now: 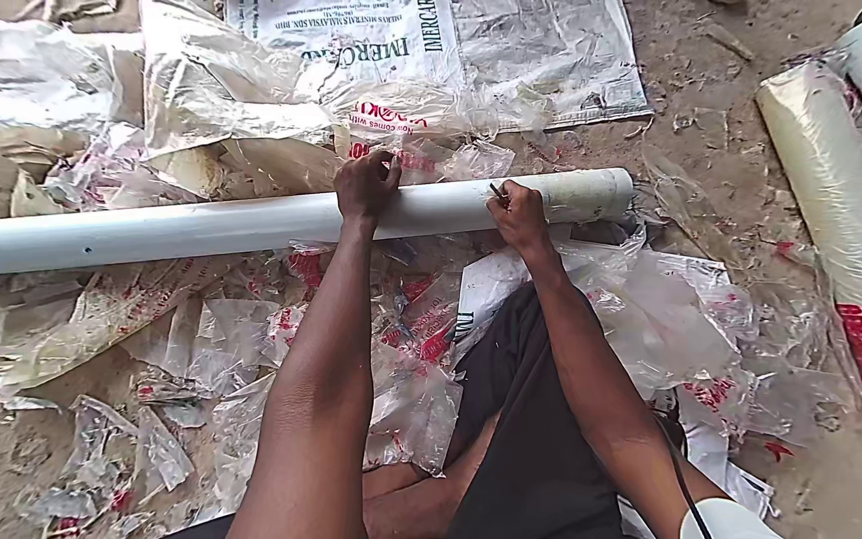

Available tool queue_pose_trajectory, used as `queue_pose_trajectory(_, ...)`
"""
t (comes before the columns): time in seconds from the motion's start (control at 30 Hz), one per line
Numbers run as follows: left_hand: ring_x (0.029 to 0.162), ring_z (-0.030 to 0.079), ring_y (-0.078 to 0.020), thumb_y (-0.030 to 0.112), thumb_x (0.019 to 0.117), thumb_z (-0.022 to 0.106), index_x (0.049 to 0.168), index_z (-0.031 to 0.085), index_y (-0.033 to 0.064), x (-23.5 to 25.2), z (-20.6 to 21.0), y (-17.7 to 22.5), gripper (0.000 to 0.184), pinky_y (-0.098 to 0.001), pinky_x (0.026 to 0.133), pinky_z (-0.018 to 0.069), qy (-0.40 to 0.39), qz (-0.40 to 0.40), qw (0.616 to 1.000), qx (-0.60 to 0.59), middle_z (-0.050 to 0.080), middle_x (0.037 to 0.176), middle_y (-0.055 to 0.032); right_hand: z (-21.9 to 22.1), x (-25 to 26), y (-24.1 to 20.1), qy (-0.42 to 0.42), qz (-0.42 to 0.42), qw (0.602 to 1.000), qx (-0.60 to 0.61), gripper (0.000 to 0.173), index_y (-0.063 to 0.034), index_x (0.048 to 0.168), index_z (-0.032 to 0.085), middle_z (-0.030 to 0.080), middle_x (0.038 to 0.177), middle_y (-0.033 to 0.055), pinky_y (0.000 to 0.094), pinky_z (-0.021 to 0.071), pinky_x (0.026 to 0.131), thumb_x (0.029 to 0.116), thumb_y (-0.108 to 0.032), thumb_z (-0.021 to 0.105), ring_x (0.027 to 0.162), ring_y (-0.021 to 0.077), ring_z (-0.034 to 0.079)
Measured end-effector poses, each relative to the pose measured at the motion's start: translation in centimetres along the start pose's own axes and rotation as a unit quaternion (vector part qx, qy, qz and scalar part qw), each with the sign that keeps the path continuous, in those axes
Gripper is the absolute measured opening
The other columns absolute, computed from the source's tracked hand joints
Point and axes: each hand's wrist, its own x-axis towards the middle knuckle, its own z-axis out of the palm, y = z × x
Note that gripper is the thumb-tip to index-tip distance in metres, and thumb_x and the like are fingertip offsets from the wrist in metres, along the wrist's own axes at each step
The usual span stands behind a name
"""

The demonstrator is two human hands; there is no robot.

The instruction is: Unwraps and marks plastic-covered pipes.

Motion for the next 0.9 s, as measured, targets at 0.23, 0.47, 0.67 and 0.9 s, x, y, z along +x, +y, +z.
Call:
queue_pose_trajectory(0.23,0.083,0.072,-0.0359,0.038,0.1032,0.050,0.113,0.077,0.0122,0.1,0.2,-0.2,0.039,-0.0604,0.080,0.0512,0.009,0.004,1.000,0.002,0.074,0.083,-0.0132,-1.4,0.6,1.3,0.140,0.087,0.976,0.142,0.014,-0.0028,0.086,0.061,0.055,0.070,0.0035,0.0362,0.0461,0.062,0.0934,-0.014,0.061,0.061,0.0125,0.054)
queue_pose_trajectory(0.47,0.085,0.072,-0.0371,0.037,0.1032,0.050,0.114,0.076,0.0114,-0.1,0.2,0.0,0.038,-0.0609,0.081,0.0518,0.010,0.001,1.000,-0.003,0.074,0.085,-0.0147,-1.1,-0.7,1.4,0.110,0.077,0.924,0.358,0.025,-0.0023,0.114,0.060,0.058,0.078,-0.0021,0.0226,0.0392,0.047,0.0989,-0.010,0.042,0.052,0.0036,0.045)
queue_pose_trajectory(0.67,0.080,0.072,-0.0373,0.036,0.1035,0.050,0.112,0.076,0.0091,-0.4,0.3,0.1,0.038,-0.0611,0.077,0.0518,0.019,0.013,1.000,0.001,0.073,0.081,-0.0150,-0.5,0.6,-0.7,0.039,0.055,0.995,-0.080,0.064,-0.0004,0.104,0.066,0.067,0.089,0.0154,0.0539,0.0503,0.067,0.0899,-0.063,0.068,0.079,0.0326,0.067)
queue_pose_trajectory(0.9,0.084,0.072,-0.0361,0.036,0.1043,0.049,0.113,0.076,0.0110,-0.7,0.0,0.2,0.038,-0.0603,0.080,0.0520,0.011,0.012,1.000,0.012,0.075,0.084,-0.0142,-0.4,1.5,-1.1,-0.053,-0.006,0.980,-0.192,0.033,-0.0013,0.106,0.068,0.070,0.099,0.0216,0.0601,0.0503,0.070,0.1081,-0.029,0.050,0.090,0.0428,0.070)
